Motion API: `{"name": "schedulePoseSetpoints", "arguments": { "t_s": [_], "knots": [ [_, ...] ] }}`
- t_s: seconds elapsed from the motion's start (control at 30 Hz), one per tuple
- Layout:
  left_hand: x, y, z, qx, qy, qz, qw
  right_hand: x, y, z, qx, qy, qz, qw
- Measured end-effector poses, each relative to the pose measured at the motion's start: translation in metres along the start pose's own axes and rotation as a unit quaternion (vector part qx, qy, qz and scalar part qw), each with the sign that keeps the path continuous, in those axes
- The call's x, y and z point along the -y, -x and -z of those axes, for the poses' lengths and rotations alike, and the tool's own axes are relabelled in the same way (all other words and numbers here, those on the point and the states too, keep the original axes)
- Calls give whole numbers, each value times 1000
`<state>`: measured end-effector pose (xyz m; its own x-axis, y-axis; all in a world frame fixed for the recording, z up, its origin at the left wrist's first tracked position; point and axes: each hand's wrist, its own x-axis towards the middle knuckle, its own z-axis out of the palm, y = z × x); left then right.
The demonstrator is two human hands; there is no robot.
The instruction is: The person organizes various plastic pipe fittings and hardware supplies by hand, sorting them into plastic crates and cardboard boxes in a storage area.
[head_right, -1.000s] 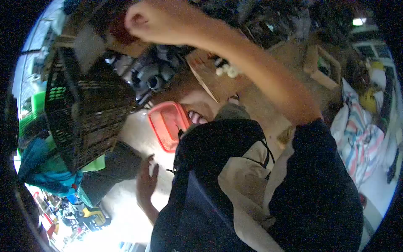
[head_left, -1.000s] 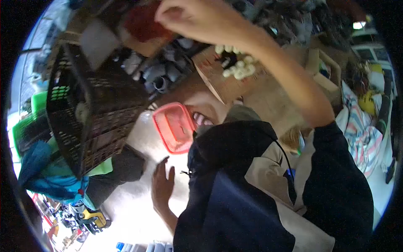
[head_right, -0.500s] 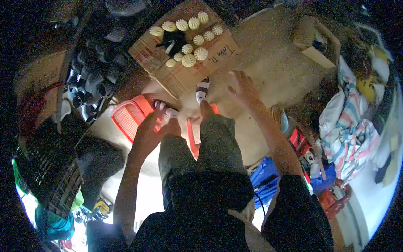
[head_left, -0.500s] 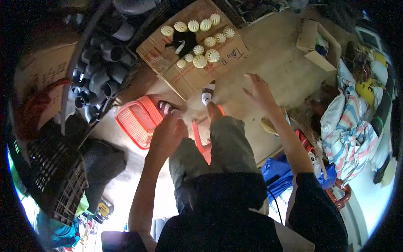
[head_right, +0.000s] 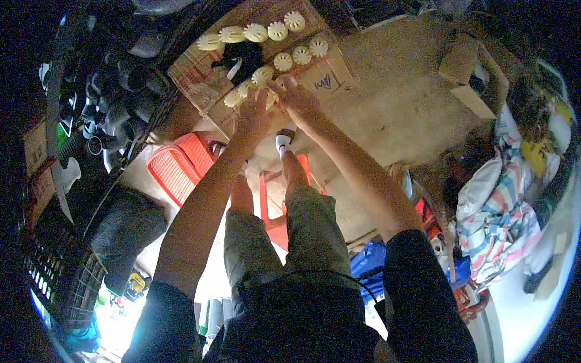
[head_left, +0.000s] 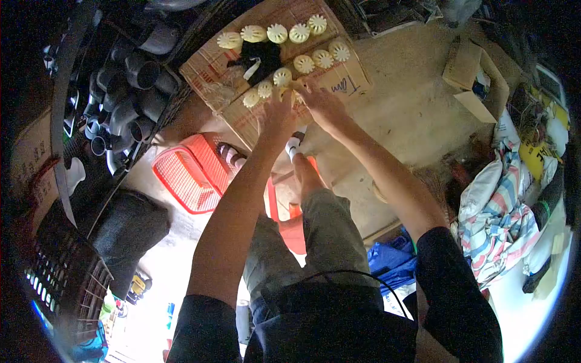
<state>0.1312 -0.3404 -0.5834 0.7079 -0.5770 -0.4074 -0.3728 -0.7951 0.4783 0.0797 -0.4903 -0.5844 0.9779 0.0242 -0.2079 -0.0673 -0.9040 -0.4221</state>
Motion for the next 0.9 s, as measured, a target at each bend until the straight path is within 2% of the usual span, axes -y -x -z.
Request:
{"name": "schedulePoseSetpoints", "arguments": {
  "t_s": [0.1, 0.17, 0.23, 0.27, 0.37, 0.47, 0.57, 0.67, 0.73, 0.77, 0.8, 0.83, 0.87, 0.9],
  "knots": [
    [1, -2, 4, 22, -56, -8, 998, -4, -3, 0, 25, -65, -57, 996],
    [0, -1, 2, -47, -126, -50, 990, -8, 0, 3, 71, -113, -91, 987],
    [1, 2, -3, -114, -172, -104, 973, -16, 5, 3, 60, -122, -40, 990],
    [-1, 5, -5, -95, -170, -106, 975, -17, 8, 5, 56, -126, -14, 990],
    [-7, 9, -12, -39, -160, -101, 981, -20, 17, 9, 65, -156, -42, 985],
    [-5, 6, -15, -2, -157, -96, 983, -27, 21, 14, 55, -156, 15, 986],
    [9, 8, -14, 17, -156, -117, 981, -27, 25, 7, 26, -81, 47, 995],
    [23, 20, -18, 39, -100, -93, 990, -21, 34, 8, 67, -56, -31, 996],
    [27, 55, -16, 38, -36, -57, 997, -8, 47, 21, 95, -110, -174, 974],
    [22, 75, -4, 45, 40, -30, 998, 3, 64, 28, 107, -138, -247, 953],
    [15, 102, 11, 52, 115, -2, 992, 7, 93, 21, 69, -133, -264, 953],
    [27, 135, -6, 1, 136, 19, 990, 6, 122, 7, 27, -127, -276, 952],
    [-7, 159, 49, 13, 162, 97, 982, 8, 150, -7, -26, -171, -324, 930],
    [6, 191, 44, -26, 164, 85, 982, 15, 173, -10, -78, -216, -366, 902]
  ]
}}
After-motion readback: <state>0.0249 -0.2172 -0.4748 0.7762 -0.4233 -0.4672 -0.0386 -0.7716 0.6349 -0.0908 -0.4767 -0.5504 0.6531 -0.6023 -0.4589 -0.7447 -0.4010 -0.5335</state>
